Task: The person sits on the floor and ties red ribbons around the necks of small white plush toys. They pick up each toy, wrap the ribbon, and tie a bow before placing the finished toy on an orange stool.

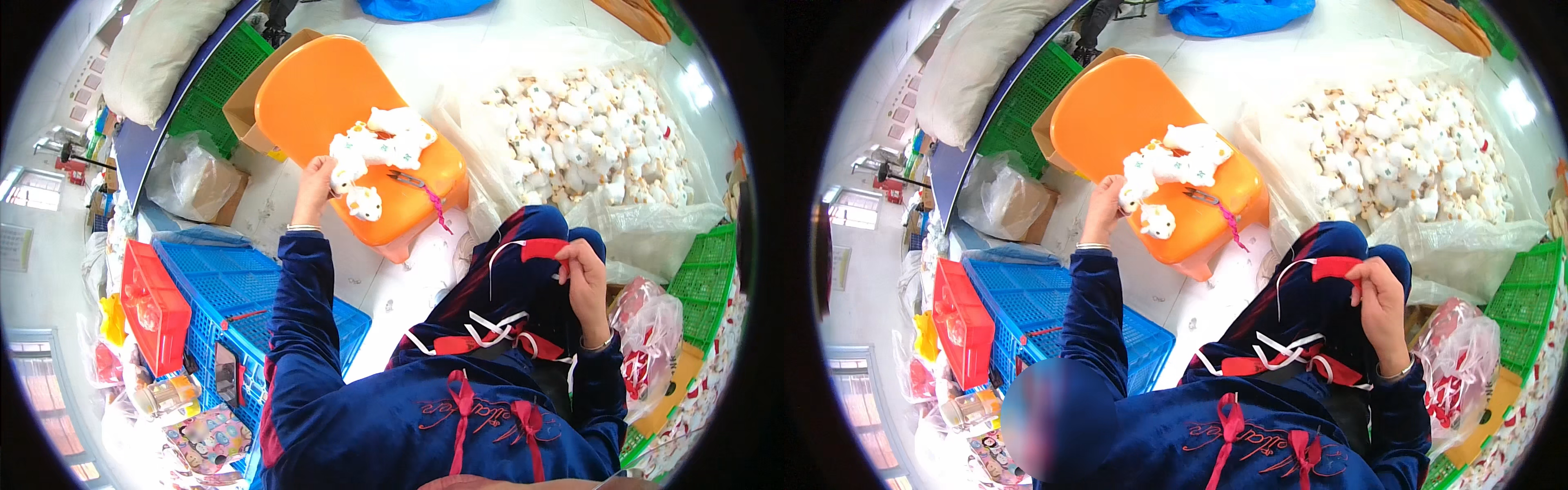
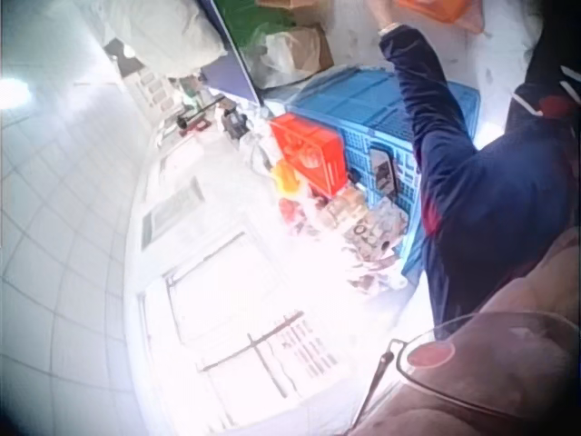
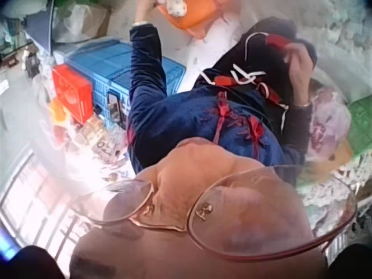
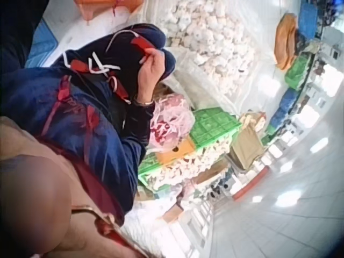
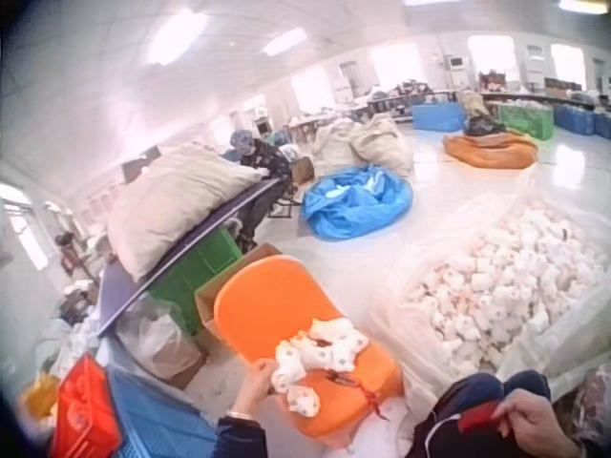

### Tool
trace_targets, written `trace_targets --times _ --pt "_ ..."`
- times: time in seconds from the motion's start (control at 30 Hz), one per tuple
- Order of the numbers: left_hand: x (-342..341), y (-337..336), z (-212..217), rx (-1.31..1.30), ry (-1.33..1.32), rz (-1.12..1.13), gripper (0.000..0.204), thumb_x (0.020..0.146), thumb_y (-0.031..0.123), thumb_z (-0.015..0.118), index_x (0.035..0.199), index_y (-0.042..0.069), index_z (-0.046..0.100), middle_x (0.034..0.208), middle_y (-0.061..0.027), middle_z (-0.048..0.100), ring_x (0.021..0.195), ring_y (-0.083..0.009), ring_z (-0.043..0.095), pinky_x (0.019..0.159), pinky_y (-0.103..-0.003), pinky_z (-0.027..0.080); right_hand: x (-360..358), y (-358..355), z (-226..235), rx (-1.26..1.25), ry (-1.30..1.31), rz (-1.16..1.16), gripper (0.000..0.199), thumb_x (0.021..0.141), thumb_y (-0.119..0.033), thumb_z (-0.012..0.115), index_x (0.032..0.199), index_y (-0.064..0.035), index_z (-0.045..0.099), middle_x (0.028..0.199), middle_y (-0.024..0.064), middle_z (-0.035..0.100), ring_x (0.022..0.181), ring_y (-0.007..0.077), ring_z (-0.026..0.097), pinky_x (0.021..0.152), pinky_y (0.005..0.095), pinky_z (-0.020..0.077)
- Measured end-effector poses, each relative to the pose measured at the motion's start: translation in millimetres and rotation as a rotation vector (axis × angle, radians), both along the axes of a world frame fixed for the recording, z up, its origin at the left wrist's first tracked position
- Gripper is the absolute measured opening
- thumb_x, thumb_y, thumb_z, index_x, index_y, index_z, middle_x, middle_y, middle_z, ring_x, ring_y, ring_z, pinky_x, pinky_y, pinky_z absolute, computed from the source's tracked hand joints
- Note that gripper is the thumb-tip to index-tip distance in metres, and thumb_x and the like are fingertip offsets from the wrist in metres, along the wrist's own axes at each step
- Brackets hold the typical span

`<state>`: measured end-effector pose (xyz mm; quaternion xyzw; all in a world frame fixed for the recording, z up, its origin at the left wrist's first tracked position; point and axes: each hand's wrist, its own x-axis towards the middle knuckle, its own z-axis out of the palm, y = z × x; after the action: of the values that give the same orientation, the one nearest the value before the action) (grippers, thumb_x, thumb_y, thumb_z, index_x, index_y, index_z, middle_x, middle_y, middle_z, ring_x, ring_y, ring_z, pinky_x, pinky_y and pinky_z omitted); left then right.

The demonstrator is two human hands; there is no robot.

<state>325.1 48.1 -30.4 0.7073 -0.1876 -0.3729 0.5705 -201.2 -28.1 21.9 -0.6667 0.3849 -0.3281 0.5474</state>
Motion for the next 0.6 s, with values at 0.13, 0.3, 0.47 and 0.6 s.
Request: trace_targets --times 0.13,0.3,0.47,0.6 --pt "-17.5 2.9 -4.0 -0.091 -0.114 0.034 0.019 0.099 0.028 0.066 0.102 0.009 0.065 0.079 0.0003 0.067 0.060 -0.0075 0.062 0.048 -0.023 0.046 85.5 -16.7 32.2 -0.340 0.107 0.152 0.010 0.094 0.004 0.058 0.099 0.0018 0.067 0.094 0.0102 0.062 0.075 0.0168 0.058 0.067 0.0276 0.0453" --pt "-27.7 -0.2 -20.1 -0.127 -0.330 0.091 0.020 0.095 0.019 0.069 0.100 0.001 0.063 0.091 -0.0046 0.068 0.076 -0.0130 0.063 0.065 -0.028 0.052 194.5 -24.8 11.6 -0.323 0.072 0.364 0.011 0.094 -0.009 0.067 0.101 -0.0008 0.069 0.095 0.0124 0.066 0.087 0.0281 0.065 0.077 0.0359 0.0515" --pt "-47.5 0.4 -7.8 -0.195 -0.532 0.127 0.016 0.092 0.013 0.069 0.099 0.000 0.062 0.100 -0.0096 0.058 0.092 -0.0201 0.057 0.085 -0.034 0.049 277.1 -17.8 -13.5 -0.182 0.006 0.383 0.023 0.094 -0.015 0.069 0.112 0.0000 0.070 0.109 0.0148 0.067 0.100 0.0297 0.067 0.089 0.0367 0.0526" --pt "-54.7 2.0 5.3 -0.195 -0.737 0.113 0.015 0.091 0.010 0.070 0.098 0.000 0.060 0.100 -0.0132 0.057 0.097 -0.0279 0.057 0.087 -0.038 0.049 310.1 -11.4 -27.4 -0.077 0.064 0.410 0.032 0.095 -0.019 0.071 0.119 0.0018 0.069 0.110 0.0136 0.068 0.101 0.0266 0.067 0.090 0.0351 0.0529"
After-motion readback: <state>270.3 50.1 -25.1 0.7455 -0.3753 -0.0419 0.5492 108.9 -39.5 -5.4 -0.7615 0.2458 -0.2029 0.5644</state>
